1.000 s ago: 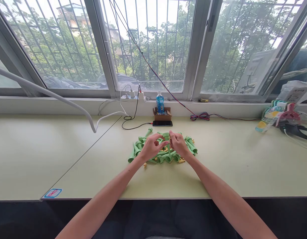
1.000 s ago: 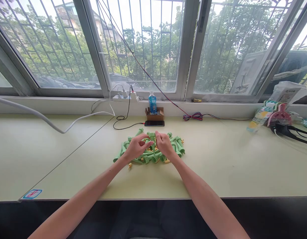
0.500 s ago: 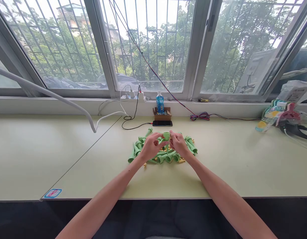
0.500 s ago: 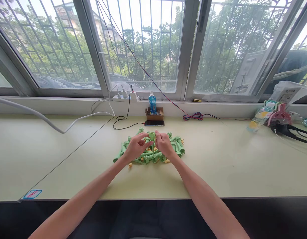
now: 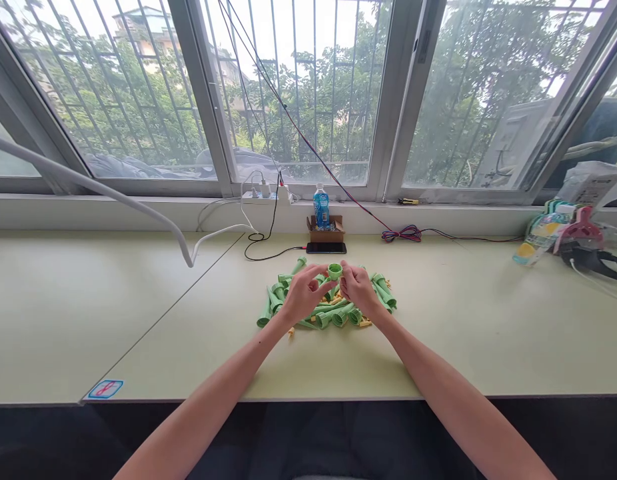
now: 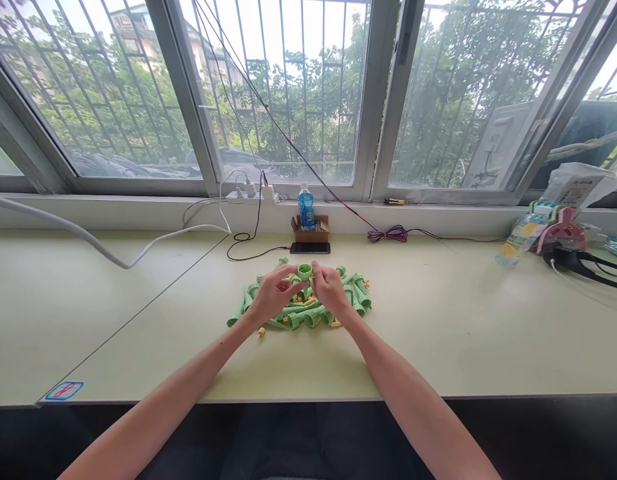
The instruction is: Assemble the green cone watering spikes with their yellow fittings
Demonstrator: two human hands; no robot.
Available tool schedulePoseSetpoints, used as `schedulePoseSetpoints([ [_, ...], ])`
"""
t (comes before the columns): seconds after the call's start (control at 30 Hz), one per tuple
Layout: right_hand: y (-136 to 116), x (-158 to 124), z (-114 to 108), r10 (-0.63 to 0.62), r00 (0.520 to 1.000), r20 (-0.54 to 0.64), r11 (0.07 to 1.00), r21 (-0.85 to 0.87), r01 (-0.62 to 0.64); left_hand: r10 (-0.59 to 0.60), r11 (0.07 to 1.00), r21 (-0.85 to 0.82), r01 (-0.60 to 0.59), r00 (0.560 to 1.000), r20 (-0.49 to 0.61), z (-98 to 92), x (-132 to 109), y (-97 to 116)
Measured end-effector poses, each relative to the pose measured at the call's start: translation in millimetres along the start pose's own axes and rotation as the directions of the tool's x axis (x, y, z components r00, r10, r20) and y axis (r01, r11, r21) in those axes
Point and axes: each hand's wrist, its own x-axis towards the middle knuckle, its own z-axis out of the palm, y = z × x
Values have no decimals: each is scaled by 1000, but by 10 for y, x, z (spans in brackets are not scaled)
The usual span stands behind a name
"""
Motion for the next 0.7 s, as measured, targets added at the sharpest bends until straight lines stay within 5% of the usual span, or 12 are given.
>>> schedulePoseSetpoints([
  [0.17, 1, 12, -49, -65, 992, -109, 994, -94, 54, -121, 984, -136, 117, 992, -19, -9, 17, 54],
  [0.4, -22, -30, -51, -188, 982, -16, 926, -336, 171, -315, 816, -387, 429, 892, 325, -47, 29, 59],
  [0.7, -8, -42, -21, -188, 982, -1, 931, -318, 178, -282, 758, -462, 460, 870, 404, -56, 22, -29],
])
